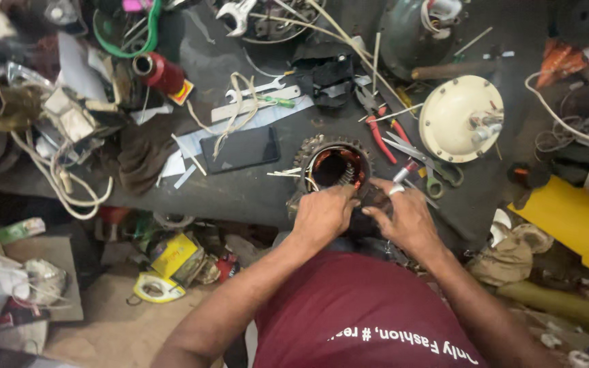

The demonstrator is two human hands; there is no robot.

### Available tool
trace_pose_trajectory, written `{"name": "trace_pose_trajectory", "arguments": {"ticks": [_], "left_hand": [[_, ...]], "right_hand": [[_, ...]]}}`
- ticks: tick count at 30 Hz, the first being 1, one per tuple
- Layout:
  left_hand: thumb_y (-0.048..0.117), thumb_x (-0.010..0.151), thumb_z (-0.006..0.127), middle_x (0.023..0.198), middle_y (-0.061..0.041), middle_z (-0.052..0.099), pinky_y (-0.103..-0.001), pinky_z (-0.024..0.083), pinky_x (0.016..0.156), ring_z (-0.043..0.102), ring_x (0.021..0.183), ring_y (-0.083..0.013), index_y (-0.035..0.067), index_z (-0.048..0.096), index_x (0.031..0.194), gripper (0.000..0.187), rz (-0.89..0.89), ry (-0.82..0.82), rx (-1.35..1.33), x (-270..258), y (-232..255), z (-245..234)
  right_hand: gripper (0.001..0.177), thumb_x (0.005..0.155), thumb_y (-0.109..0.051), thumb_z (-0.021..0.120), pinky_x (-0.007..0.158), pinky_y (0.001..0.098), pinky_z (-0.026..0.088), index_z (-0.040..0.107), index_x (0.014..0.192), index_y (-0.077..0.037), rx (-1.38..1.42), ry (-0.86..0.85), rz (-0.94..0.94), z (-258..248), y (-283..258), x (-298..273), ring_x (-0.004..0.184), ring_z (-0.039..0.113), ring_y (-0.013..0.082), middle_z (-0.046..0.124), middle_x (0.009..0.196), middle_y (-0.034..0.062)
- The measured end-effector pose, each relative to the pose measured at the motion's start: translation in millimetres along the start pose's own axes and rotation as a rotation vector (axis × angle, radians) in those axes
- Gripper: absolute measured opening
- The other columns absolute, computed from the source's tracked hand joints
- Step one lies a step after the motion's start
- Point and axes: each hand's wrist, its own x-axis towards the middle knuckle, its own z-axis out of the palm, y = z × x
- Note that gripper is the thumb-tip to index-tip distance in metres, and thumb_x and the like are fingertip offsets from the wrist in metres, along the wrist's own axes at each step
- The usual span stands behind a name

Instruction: The person works on a disassembled electrical motor stator, using pliers and a screwdriver to adjust and secure copper windings and white insulating strips inside the stator slots. The person repeatedly picks up tools, manipulates wires, and presses insulation into place while seated at a cluttered workbench.

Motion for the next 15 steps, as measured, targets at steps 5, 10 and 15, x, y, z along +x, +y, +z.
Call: {"name": "trace_pose_trajectory", "arguments": {"ticks": [5, 10, 15], "left_hand": [[0.017, 0.090, 0.066, 0.090, -0.014, 0.071, -0.049, 0.053, 0.071, 0.069, 0.085, -0.0373, 0.007, 0.068, 0.095, 0.011, 0.041, 0.127, -0.069, -3.1, 6.3, 11.1], [0.012, 0.086, 0.068, 0.096, -0.015, 0.068, -0.049, 0.054, 0.076, 0.067, 0.090, -0.0383, 0.008, 0.069, 0.104, 0.019, 0.004, 0.118, -0.087, 10.3, 8.5, 8.2], [0.010, 0.077, 0.073, 0.101, -0.013, 0.065, -0.048, 0.053, 0.079, 0.066, 0.095, -0.0379, 0.014, 0.069, 0.116, 0.040, 0.025, -0.017, -0.127, 26.5, -1.4, -7.4]], "right_hand": [[0.049, 0.086, -0.019, 0.079, 0.060, 0.0307, 0.049, 0.071, 0.134, -0.015, 0.290, -0.078, 0.390, 14.4, 13.2, -3.7, 0.065, 0.058, 0.0170, 0.072, 0.085, 0.0112], [0.024, 0.094, -0.012, 0.071, 0.075, 0.0241, 0.052, 0.076, 0.116, -0.006, 0.488, 0.077, 0.133, 34.7, 41.2, -6.0, 0.085, 0.067, 0.0073, 0.076, 0.102, 0.0016], [0.017, 0.098, -0.010, 0.066, 0.072, 0.0250, 0.052, 0.073, 0.111, -0.002, 0.655, 0.138, 0.400, 48.5, 66.6, -6.0, 0.080, 0.065, 0.0091, 0.073, 0.088, 0.0051]]}}
